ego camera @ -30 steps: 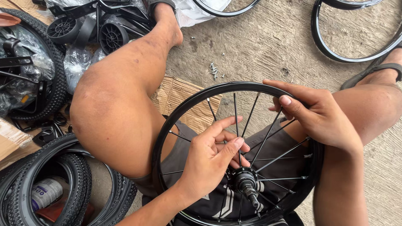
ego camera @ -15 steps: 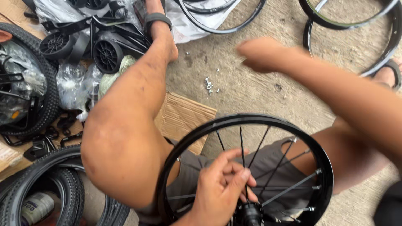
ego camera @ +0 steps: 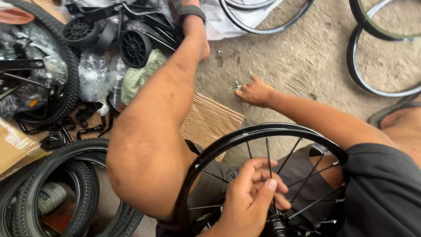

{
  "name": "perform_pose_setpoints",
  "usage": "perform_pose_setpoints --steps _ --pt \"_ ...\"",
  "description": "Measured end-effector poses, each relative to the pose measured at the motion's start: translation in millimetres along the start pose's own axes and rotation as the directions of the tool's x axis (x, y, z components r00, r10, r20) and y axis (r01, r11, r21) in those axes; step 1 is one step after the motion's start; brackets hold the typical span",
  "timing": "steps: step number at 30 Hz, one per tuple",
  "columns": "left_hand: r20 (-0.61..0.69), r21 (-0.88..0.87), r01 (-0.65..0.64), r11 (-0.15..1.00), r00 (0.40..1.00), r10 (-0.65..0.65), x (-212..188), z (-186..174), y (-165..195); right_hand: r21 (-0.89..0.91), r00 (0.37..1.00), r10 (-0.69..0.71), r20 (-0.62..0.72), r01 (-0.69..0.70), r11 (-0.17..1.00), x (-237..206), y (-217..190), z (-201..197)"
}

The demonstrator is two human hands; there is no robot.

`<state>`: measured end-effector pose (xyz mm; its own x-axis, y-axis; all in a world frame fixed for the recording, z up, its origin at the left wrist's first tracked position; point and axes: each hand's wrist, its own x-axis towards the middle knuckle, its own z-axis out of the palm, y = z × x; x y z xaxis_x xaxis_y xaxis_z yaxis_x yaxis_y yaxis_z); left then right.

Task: The person assembles a bicycle wheel by inserting spokes into the hub and rim, then securing each spoke with a nipple. The person works on one wheel at a time, using both hands to align and tighten the components.

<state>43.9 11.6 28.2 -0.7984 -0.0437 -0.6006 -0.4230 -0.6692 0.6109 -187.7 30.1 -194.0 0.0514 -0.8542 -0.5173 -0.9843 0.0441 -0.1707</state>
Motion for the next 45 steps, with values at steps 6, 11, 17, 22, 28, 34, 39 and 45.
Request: perform_pose_setpoints --steps 6,11,17,22,28,34,39,45 --pt "0.025 -0.180 -0.025 0.983 0.999 0.030 6 -2 11 -0.052 1.000 0.018 0.018 -0.017 0.999 10 -16 5" --pt "0.076 -0.055 -0.098 0.994 0.992 0.102 5 3 10 0.379 0.965 0.220 0.140 -0.258 0.889 5 4 -34" --pt "0.088 -0.012 -0.151 0.988 0.984 0.152 11 20 10 0.784 0.982 0.191 0.007 -0.124 0.609 -115 36 -161" --pt "0.055 0.023 -0.147 0.989 0.988 0.145 13 33 13 0.714 0.994 0.033 -0.102 0.051 0.699 -181 20 -194" --pt "0.016 0.008 -0.106 0.994 0.994 0.106 13 40 6 0.837 0.988 -0.151 -0.033 0.110 0.536 -181 27 -172" --pt "0.026 0.010 -0.175 0.984 0.984 0.175 15 41 7 0.806 0.977 -0.211 -0.040 0.157 0.571 -177 24 -179" --pt "-0.001 0.009 -0.169 0.986 0.986 0.169 15 40 6 0.839 0.927 -0.314 -0.204 0.331 0.432 -174 24 -178" --pt "0.002 -0.024 -0.195 0.981 0.981 0.195 15 38 3 0.849 0.950 -0.268 -0.163 0.273 0.452 -171 20 -177"
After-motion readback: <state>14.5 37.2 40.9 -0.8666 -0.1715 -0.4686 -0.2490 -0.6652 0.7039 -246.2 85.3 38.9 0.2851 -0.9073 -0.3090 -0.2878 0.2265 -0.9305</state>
